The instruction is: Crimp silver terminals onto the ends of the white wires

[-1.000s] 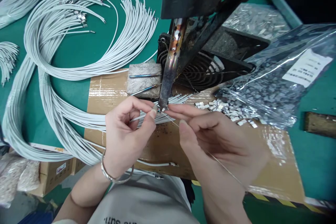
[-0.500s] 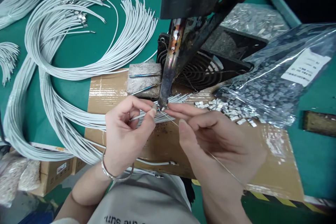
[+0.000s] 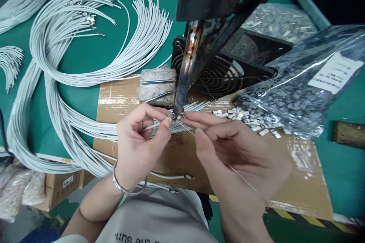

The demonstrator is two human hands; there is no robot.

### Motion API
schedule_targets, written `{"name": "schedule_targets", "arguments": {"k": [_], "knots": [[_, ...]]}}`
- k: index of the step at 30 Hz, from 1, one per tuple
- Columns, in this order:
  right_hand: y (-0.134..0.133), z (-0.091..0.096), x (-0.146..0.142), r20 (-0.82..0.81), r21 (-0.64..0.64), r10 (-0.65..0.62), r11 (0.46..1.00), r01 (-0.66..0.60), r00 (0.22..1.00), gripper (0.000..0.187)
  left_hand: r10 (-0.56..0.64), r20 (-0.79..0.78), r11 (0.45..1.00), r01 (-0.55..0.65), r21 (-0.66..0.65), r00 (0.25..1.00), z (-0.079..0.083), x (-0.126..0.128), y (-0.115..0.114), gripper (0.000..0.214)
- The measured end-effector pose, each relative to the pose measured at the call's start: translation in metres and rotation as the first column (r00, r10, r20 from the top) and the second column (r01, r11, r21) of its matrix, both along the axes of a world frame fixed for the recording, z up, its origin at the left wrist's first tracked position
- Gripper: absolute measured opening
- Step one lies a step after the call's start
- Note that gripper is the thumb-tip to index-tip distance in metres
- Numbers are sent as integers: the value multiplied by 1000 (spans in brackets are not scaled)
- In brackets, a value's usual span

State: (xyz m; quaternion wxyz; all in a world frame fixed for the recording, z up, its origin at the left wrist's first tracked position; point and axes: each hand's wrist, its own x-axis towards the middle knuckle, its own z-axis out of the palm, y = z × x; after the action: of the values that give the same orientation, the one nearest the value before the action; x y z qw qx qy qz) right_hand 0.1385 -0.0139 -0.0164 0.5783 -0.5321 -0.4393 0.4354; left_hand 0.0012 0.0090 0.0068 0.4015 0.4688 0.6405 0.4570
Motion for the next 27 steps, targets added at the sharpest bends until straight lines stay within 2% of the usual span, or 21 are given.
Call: {"name": "schedule_targets", "arguments": {"k": [19,27], "knots": [[-1,0,-2,39,37,-9,999,7,999,21,-7,-18,1000,7,9,1000,-1,-1,-2,15],[0,0,-4,44,9,-32,999,32,998,22,-26,-3,1000,26,-1,1000,-2,-1,-2,16]]}}
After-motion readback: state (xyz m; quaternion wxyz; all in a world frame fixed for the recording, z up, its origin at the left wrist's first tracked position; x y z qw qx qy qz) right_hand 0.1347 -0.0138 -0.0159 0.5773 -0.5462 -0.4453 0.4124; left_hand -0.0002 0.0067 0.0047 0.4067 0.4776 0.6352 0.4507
